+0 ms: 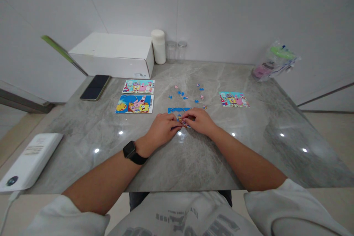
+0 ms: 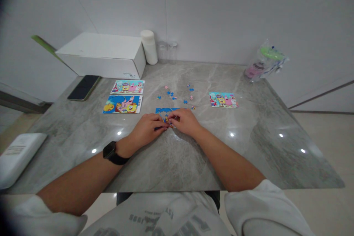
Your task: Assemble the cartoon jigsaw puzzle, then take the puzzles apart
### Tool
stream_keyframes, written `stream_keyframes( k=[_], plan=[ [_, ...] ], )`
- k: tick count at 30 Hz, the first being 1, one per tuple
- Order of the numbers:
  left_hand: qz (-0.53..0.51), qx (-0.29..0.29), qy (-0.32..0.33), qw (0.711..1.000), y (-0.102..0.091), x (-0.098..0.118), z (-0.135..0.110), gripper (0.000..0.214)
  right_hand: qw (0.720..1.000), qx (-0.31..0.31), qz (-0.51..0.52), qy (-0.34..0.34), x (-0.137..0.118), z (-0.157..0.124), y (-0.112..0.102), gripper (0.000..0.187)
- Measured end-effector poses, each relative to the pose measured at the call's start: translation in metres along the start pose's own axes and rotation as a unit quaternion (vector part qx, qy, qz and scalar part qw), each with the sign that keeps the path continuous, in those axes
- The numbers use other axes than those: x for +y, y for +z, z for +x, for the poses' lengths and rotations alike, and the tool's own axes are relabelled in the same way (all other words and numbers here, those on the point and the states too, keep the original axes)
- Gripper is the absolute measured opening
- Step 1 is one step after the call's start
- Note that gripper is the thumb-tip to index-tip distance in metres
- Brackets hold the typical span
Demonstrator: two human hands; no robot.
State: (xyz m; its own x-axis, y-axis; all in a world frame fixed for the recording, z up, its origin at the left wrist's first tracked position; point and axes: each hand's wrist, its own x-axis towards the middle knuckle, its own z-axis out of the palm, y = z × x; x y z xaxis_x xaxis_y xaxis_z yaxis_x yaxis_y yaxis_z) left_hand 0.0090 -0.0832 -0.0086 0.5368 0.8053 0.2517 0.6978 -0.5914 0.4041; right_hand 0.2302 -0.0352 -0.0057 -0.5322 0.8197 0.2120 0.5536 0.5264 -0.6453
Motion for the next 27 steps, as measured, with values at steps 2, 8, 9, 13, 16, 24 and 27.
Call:
stream_keyframes(
  k=[2, 8, 9, 13, 16, 24, 27],
  plan=[
    [0.004, -0.003, 0.001, 1.0, 0.0, 0.0, 0.0, 0.017, 1.0, 0.0, -0.003, 0.002, 0.002, 0.0, 0.001, 0.014],
    [-0.004, -0.011, -0.01, 1.0, -0.001, 0.001, 0.001, 0.016, 1.0, -0.001, -0.023, -0.014, 0.002, -0.001, 0.001, 0.015],
    [-0.004, -0.012, -0.012, 1.0, -0.002, 0.002, 0.001, 0.015, 0.999, 0.0, -0.027, -0.018, 0.002, -0.001, 0.001, 0.014],
    [-0.005, -0.011, -0.02, 1.0, -0.002, 0.003, 0.002, 0.014, 0.999, 0.001, -0.04, -0.03, 0.002, 0.0, 0.002, 0.013],
    [-0.015, -0.011, -0.019, 1.0, -0.002, 0.003, 0.002, 0.015, 0.998, 0.004, -0.057, -0.03, 0.003, 0.0, 0.004, 0.01],
    [-0.012, -0.007, -0.017, 1.0, 0.0, 0.002, 0.001, 0.013, 0.994, 0.017, -0.107, -0.009, 0.007, -0.001, 0.01, 0.008],
    [-0.011, -0.005, -0.015, 1.0, 0.0, 0.002, 0.001, 0.013, 0.993, 0.02, -0.113, -0.009, 0.008, -0.001, 0.01, 0.009]
  ],
)
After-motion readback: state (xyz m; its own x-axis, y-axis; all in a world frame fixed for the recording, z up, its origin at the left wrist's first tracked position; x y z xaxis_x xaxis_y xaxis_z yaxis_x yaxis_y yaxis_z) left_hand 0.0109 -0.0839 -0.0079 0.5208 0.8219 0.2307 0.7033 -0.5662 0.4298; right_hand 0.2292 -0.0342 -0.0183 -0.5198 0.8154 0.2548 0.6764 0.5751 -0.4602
